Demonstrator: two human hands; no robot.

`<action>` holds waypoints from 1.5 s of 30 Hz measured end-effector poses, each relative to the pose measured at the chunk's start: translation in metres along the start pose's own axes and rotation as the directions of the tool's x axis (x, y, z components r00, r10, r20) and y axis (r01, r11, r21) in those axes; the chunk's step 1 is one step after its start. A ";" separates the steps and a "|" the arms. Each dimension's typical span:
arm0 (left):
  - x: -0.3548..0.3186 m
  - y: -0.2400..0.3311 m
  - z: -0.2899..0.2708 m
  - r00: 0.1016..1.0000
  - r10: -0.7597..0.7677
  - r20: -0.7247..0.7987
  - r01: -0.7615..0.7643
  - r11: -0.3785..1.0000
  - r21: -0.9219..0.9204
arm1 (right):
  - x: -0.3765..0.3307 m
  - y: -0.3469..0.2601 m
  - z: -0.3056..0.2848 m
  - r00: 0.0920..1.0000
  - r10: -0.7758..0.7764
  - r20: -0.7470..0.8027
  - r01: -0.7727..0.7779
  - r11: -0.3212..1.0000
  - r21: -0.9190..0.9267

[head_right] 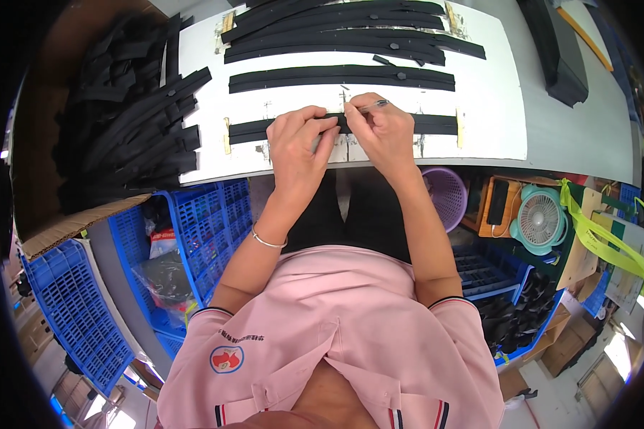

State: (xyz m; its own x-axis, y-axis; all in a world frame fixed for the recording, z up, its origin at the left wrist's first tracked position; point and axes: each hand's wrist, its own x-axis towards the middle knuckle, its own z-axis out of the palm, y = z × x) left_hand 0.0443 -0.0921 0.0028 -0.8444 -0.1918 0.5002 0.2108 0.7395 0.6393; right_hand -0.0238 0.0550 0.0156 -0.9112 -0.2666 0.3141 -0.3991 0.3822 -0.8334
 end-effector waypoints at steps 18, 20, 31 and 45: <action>0.001 0.002 0.001 1.000 -0.005 -0.002 0.005 1.000 0.017 | -0.003 0.007 -0.003 0.993 -0.102 0.058 0.100 0.994 0.041; 0.001 0.002 0.001 1.000 0.000 0.005 0.000 1.000 0.006 | -0.001 0.009 -0.002 0.987 -0.158 0.038 0.156 0.987 0.034; 0.000 0.004 0.000 0.999 -0.014 0.038 0.013 0.999 0.047 | -0.006 0.026 -0.088 0.956 0.267 -0.118 -0.242 0.951 0.190; 0.020 0.058 0.055 0.972 0.158 0.176 -0.136 0.982 -0.132 | -0.013 0.059 -0.089 0.974 0.197 -0.109 -0.182 0.974 0.133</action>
State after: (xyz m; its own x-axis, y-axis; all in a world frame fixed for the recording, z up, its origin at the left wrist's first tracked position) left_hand 0.0124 -0.0173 0.0181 -0.8738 0.0439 0.4843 0.3867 0.6667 0.6372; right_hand -0.0443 0.1602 0.0026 -0.9776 -0.0881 0.1911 -0.2090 0.3036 -0.9296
